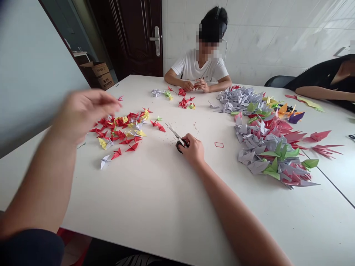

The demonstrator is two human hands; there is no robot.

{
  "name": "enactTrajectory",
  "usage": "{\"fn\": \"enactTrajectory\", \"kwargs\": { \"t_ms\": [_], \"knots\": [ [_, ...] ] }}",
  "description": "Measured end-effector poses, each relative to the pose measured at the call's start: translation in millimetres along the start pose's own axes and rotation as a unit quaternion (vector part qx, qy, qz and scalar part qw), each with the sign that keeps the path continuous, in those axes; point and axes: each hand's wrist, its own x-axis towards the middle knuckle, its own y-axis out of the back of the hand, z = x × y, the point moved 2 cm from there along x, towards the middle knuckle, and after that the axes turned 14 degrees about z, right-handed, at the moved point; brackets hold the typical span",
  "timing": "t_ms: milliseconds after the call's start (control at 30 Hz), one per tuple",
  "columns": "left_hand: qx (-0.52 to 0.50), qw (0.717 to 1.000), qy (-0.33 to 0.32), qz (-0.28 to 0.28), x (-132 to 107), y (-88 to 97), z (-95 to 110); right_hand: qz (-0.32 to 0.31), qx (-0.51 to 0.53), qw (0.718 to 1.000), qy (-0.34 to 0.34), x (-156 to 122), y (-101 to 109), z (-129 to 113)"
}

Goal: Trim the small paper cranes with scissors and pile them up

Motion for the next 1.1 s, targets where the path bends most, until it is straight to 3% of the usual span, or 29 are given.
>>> {"fn": "enactTrajectory", "kwargs": {
  "t_ms": [167, 267, 467, 600, 733, 867, 967, 1100],
  "knots": [
    [0.152, 0.983, 0.021, -0.105, -21.2, -36.5, -44.0, -0.008, 0.005, 1.000, -0.007, -0.2, 0.9, -1.7],
    [0.239, 0.963, 0.012, -0.125, -28.2, -59.0, -65.0, -0.006, 0.007, 1.000, -0.009, 0.2, 0.5, -0.8],
    [0.356, 0.924, -0.057, -0.128, -30.8, -86.6, -76.4, -0.007, 0.011, 1.000, -0.007, 0.6, -0.3, 0.4],
    [0.358, 0.921, -0.079, -0.131, -30.8, -95.2, -81.4, -0.006, 0.008, 1.000, -0.006, 0.9, 0.5, -0.8],
    [0.284, 0.951, -0.074, -0.098, -31.2, -103.1, -76.7, -0.004, 0.010, 1.000, -0.008, 0.9, 1.8, -2.1],
    [0.056, 0.994, -0.042, -0.085, -33.8, -126.4, -63.8, 0.002, 0.015, 1.000, -0.010, 1.1, 2.4, -2.6],
    [-0.100, 0.988, 0.025, -0.114, -38.8, -150.9, -57.1, 0.011, 0.017, 1.000, -0.013, 1.3, 2.2, -2.0],
    [-0.202, 0.969, 0.088, -0.111, -47.2, -173.8, -58.5, 0.013, 0.013, 1.000, -0.009, 1.5, 1.7, -1.4]
  ]
}}
